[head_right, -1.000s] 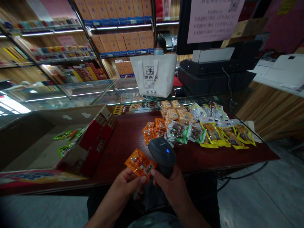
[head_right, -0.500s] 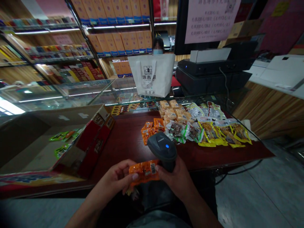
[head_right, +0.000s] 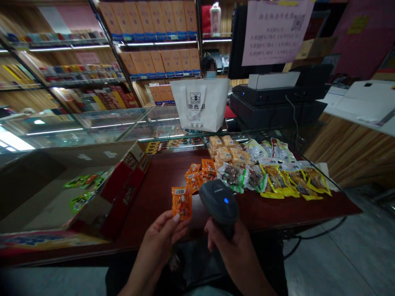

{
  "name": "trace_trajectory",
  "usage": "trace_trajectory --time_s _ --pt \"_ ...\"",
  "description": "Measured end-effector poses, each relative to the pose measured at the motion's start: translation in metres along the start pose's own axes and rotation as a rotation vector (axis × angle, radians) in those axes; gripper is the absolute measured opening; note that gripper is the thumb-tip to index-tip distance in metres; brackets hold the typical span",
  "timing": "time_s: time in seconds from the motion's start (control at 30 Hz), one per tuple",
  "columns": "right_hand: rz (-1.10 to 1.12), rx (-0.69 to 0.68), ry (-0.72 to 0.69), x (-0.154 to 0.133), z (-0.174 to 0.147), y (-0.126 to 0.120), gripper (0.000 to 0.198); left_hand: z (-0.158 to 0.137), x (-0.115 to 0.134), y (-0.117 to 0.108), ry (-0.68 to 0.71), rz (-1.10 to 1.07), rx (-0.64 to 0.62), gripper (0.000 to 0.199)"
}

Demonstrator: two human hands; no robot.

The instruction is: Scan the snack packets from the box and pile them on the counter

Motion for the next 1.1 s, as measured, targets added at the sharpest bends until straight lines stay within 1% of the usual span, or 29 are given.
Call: trace_trajectory --time_s 0.1,0.17,0.23,0.4,0.57,0.8,0.93,1.03,1.1 --pt "0.042 -0.128 0.084 0.007 -0.012 0.012 0.045 0.002 -0.007 0.003 0.059 0.004 0.008 0.042" --pt "0.061 -0.168 0.123 0.009 -0.018 0.019 0.049 0.004 -0.012 0.004 0.086 0.012 0.002 0.04" --pt "0.073 -0.168 0.145 0.01 -0.021 0.024 0.051 0.005 -0.016 0.005 0.095 0.02 0.001 0.039" --pt "0.01 -0.162 0.149 0.011 -0.022 0.026 0.052 0.007 -0.018 0.007 0.11 0.004 0.069 0.04" --pt "-0.022 -0.189 0.161 0.016 -0.019 0.022 0.052 0.01 -0.018 0.008 0.114 -0.014 0.08 0.041" --pt "-0.059 -0.188 0.155 0.016 -0.018 0.02 0.052 0.014 -0.02 0.007 0.131 -0.005 0.097 0.044" --pt "-0.076 -0.161 0.136 0.018 -0.016 0.019 0.052 0.015 -0.023 0.006 0.119 -0.003 0.091 0.044" --pt "-0.04 -0.135 0.147 0.02 -0.012 0.017 0.052 0.024 -0.02 0.003 0.118 0.008 0.092 0.04" --pt "-0.031 -0.099 0.154 0.023 -0.009 0.014 0.053 0.038 -0.011 0.003 0.133 0.013 0.098 0.035"
Point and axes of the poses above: each hand's wrist, its own z-axis towards the middle knuckle, its own y-axis out of the palm, x = y × z, the point moved 2 cm from there along z, towards the middle knuckle, and after that the axes turned 1 degree about -x, right-handed, at the moved point
